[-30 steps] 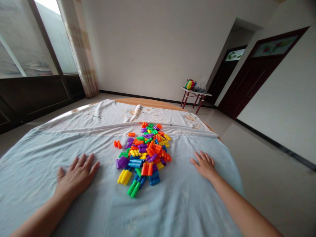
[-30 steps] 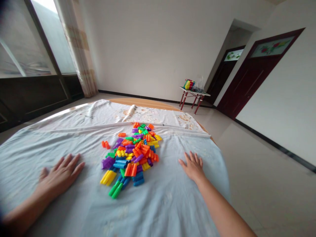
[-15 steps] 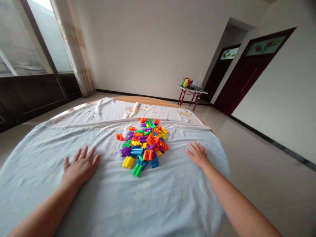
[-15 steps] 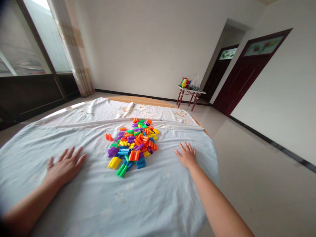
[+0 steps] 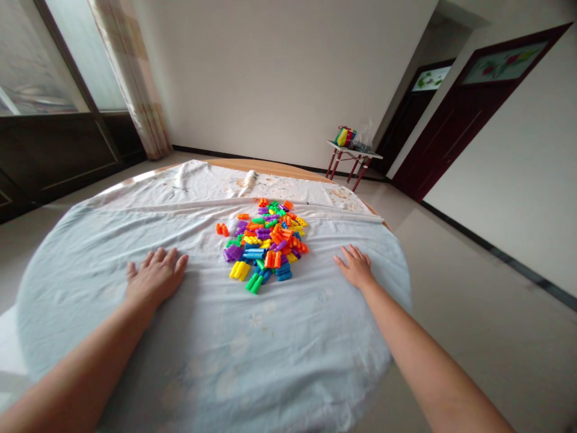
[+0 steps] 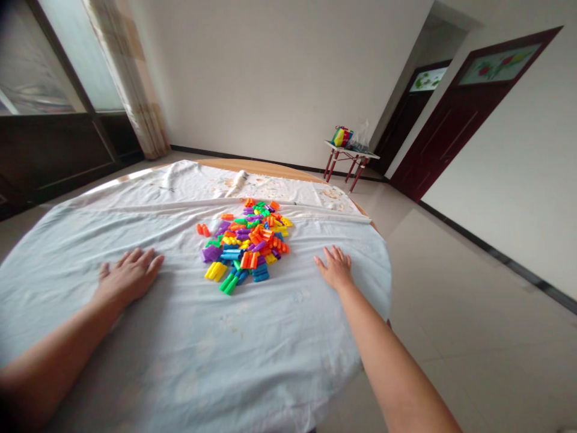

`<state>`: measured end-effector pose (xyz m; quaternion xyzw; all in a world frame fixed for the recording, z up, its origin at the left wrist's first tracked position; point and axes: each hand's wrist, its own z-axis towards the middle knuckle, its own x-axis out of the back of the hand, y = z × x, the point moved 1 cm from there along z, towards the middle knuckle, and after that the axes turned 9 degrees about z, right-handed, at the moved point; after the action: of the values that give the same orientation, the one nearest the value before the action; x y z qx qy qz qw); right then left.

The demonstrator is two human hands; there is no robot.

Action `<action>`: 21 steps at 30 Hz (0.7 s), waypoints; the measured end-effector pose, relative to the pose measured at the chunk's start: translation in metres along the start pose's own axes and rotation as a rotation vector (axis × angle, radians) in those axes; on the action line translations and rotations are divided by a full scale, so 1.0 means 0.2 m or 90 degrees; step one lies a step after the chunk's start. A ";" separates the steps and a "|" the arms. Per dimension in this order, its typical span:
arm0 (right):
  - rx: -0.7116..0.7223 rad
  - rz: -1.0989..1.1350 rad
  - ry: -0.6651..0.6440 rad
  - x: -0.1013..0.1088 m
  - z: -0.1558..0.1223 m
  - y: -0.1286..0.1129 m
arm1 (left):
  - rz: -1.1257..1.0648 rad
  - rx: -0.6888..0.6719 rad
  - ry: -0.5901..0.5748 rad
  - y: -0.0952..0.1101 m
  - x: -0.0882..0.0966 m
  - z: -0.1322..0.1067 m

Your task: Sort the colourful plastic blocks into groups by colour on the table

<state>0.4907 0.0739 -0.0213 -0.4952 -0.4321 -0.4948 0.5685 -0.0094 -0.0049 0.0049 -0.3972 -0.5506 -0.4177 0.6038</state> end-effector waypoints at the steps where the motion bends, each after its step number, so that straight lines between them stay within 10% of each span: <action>1: 0.009 0.006 0.004 -0.01 -0.01 -0.03 | -0.002 0.006 0.000 0.03 0.00 0.00; 8: 0.053 0.010 -0.006 -0.06 -0.09 -0.13 | -0.032 -0.036 0.002 0.26 -0.01 -0.01; 15: 0.080 0.057 0.046 -0.06 -0.07 -0.11 | -0.024 -0.041 0.002 0.23 -0.05 -0.03; 21: 0.204 0.287 0.140 0.01 0.15 -0.36 | 0.002 -0.035 -0.001 0.23 -0.06 -0.03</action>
<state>0.4196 0.1022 -0.0050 -0.4258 -0.3199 -0.3321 0.7785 0.0348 0.0064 -0.0081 -0.4148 -0.5390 -0.4310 0.5930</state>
